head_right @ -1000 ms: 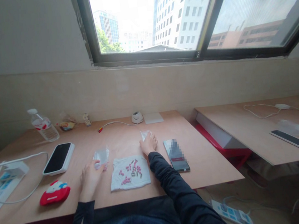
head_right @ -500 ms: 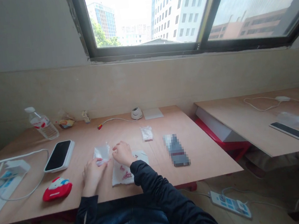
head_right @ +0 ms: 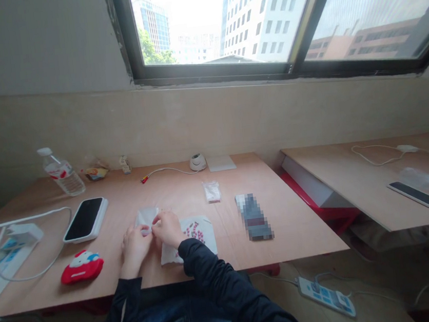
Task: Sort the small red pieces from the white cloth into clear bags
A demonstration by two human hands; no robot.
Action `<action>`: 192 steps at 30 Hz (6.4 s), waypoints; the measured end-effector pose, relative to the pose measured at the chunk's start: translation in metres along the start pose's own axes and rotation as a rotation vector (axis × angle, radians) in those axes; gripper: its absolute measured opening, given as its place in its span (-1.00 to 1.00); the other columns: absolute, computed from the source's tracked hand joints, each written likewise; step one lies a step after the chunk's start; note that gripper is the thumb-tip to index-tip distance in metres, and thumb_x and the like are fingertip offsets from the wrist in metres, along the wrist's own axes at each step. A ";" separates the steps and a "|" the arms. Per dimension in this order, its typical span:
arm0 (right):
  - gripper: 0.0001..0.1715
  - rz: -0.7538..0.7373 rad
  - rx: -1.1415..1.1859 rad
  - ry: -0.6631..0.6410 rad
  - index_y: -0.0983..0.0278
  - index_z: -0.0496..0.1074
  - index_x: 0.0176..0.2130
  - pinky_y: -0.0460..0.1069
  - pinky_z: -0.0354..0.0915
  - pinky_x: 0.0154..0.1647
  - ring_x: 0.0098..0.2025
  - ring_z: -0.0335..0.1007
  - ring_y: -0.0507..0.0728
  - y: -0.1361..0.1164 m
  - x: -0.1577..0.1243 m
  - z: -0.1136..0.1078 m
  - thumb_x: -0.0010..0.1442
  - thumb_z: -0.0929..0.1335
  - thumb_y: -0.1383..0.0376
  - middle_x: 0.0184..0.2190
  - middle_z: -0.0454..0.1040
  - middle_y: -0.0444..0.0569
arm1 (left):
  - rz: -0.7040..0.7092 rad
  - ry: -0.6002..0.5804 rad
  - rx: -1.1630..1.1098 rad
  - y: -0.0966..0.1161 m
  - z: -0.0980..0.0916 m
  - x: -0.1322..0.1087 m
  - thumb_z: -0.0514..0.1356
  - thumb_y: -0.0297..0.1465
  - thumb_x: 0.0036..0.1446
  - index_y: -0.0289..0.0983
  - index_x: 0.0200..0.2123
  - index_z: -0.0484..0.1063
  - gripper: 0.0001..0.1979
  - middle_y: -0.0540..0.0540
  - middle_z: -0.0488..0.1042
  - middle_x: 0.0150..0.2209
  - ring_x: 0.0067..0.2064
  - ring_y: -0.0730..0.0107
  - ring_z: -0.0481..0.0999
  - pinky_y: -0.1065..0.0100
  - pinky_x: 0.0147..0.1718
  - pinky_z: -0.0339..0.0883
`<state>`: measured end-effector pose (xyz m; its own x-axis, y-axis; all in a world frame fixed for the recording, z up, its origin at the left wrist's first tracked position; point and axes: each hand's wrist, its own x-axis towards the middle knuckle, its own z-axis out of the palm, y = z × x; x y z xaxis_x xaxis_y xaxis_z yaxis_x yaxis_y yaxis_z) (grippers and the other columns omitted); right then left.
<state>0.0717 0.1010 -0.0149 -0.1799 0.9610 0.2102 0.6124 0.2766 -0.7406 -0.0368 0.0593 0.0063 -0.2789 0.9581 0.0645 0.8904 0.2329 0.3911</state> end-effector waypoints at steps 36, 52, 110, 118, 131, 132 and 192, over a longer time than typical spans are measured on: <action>-0.70 0.201 1.111 0.488 0.32 0.38 -0.28 -0.03 0.33 -0.29 -0.37 0.41 0.06 -0.041 -0.029 -0.060 -0.08 0.43 0.29 -0.46 0.45 -0.11 | -0.015 -0.234 -1.063 0.029 -0.045 -0.003 0.23 -0.04 -0.12 -0.33 -0.21 0.42 -0.48 -0.21 0.56 -0.23 -0.11 0.11 0.52 0.41 -0.50 0.38; -0.73 0.206 0.809 0.627 0.32 0.40 -0.25 -0.04 0.30 -0.34 -0.34 0.35 0.07 -0.038 -0.042 -0.086 0.08 0.33 0.18 -0.38 0.43 -0.05 | 0.278 -0.168 -1.015 0.101 -0.080 -0.006 0.32 -0.27 -0.14 -0.35 -0.39 0.51 -0.74 -0.14 0.56 -0.42 -0.37 0.30 0.52 0.37 -0.40 0.35; -0.63 -0.050 0.345 0.301 0.24 0.29 -0.53 -0.09 0.10 -0.51 -0.55 0.22 0.02 -0.047 -0.058 -0.102 0.26 0.16 0.22 -0.60 0.31 -0.16 | 0.561 -0.271 -0.730 0.083 -0.073 -0.014 -0.02 -0.29 0.20 -0.25 -0.58 0.18 -0.68 0.08 0.23 -0.61 -0.53 0.48 0.27 0.43 -0.50 0.12; -0.63 0.020 0.463 0.354 0.26 0.30 -0.53 -0.10 0.15 -0.55 -0.57 0.25 0.01 -0.046 -0.060 -0.108 0.23 0.20 0.15 -0.61 0.34 -0.14 | 0.580 -0.236 -0.737 0.089 -0.070 -0.019 0.00 -0.27 0.18 -0.25 -0.55 0.20 -0.71 0.07 0.23 -0.60 -0.55 0.49 0.25 0.45 -0.55 0.08; -0.67 0.119 0.618 0.439 0.27 0.27 -0.53 -0.10 0.27 -0.53 -0.54 0.38 0.04 -0.034 -0.057 -0.113 0.17 0.27 0.13 -0.63 0.30 -0.19 | 0.562 -0.410 -0.805 0.087 -0.084 -0.023 0.01 -0.25 0.15 -0.26 -0.58 0.19 -0.69 0.07 0.21 -0.62 -0.56 0.51 0.22 0.46 -0.56 0.11; -0.69 0.105 0.587 0.449 0.27 0.28 -0.52 -0.09 0.28 -0.52 -0.53 0.37 0.03 -0.033 -0.058 -0.115 0.16 0.27 0.14 -0.60 0.31 -0.18 | 0.569 -0.404 -0.796 0.088 -0.083 -0.022 0.00 -0.26 0.16 -0.26 -0.60 0.19 -0.68 0.07 0.22 -0.62 -0.55 0.50 0.23 0.46 -0.55 0.12; -0.61 0.460 0.045 -0.018 0.33 0.37 -0.08 -0.07 0.25 -0.38 -0.39 0.42 0.08 0.051 -0.056 -0.081 0.04 0.28 0.38 -0.36 0.49 0.02 | 0.259 -0.565 -0.073 0.055 -0.003 0.014 0.17 -0.49 -0.18 -0.31 -0.69 0.36 -0.89 -0.05 0.38 -0.67 -0.55 0.33 0.40 0.42 -0.57 0.09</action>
<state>0.1756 0.0621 -0.0126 0.0898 0.9834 -0.1577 0.5980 -0.1798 -0.7811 0.0072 0.0853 0.0311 0.1939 0.9267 -0.3219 0.8711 -0.0117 0.4910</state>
